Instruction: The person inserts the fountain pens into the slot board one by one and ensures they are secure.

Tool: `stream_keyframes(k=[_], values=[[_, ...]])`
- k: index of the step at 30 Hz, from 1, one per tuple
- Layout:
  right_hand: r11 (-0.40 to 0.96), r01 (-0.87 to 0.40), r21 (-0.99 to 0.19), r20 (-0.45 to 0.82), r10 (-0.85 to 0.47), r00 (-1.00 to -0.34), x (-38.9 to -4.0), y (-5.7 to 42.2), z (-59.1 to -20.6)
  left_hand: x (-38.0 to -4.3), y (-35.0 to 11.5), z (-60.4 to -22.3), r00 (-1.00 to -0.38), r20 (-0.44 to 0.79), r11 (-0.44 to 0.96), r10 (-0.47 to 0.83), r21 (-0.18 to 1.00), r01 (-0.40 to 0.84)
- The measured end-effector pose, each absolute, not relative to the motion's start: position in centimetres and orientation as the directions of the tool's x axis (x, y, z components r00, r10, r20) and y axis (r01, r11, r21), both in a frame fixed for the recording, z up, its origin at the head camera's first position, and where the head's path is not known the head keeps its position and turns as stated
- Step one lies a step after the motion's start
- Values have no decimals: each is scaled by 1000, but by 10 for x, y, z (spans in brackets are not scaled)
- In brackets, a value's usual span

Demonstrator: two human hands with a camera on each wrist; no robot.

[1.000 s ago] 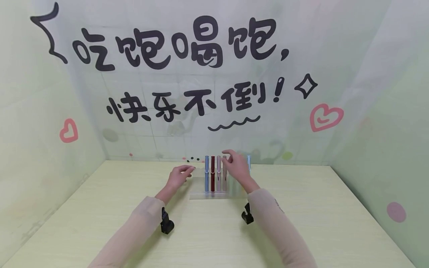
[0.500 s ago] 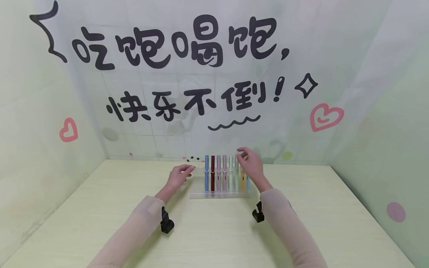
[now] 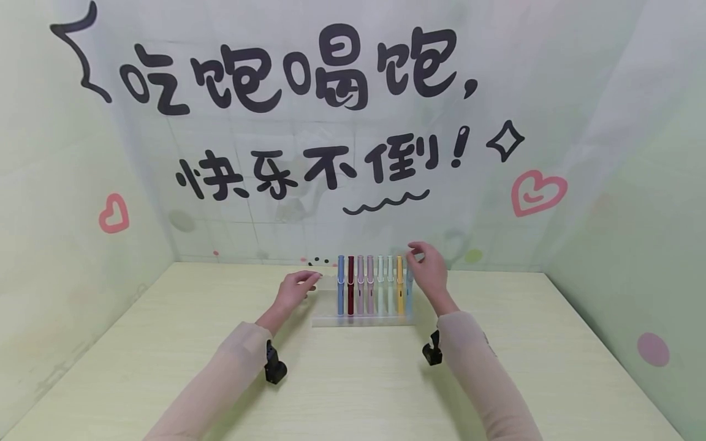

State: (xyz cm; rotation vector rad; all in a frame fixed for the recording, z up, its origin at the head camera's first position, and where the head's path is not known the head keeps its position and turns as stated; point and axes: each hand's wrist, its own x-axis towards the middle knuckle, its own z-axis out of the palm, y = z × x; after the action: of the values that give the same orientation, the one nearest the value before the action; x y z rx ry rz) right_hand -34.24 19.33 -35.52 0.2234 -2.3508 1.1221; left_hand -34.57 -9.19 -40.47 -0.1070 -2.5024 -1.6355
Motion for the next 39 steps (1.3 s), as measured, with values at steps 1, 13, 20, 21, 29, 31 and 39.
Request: stream_keyframes(k=[1,13,20,21,29,31,39], values=[[645,-347,-681,513,82,-854,-343,195,-356,-346,-92,-405,-986,164,403,-21,904,142],[608,-264,-748,387,78,-919,-346,201,-364,-345,-92,-404,-987,160,415,-21,900,137],[597,-310,-740,409,34,-912,-347,203,-365,-345,-91,-403,-988,155,418,-26,899,131],[594,-311,-742,405,27,-914,-347,203,-365,-345,-91,-403,-988,155,419,-26,899,130],[557,-310,-770,361,-20,-932,-346,209,-362,-345,-90,-404,-987,156,426,-26,895,130],[562,-314,-765,365,-22,-931,-347,209,-362,-345,-90,-404,-987,156,425,-24,896,131],[578,-312,-754,367,-23,-930,-348,209,-360,-344,-91,-403,-988,154,418,-23,899,130]])
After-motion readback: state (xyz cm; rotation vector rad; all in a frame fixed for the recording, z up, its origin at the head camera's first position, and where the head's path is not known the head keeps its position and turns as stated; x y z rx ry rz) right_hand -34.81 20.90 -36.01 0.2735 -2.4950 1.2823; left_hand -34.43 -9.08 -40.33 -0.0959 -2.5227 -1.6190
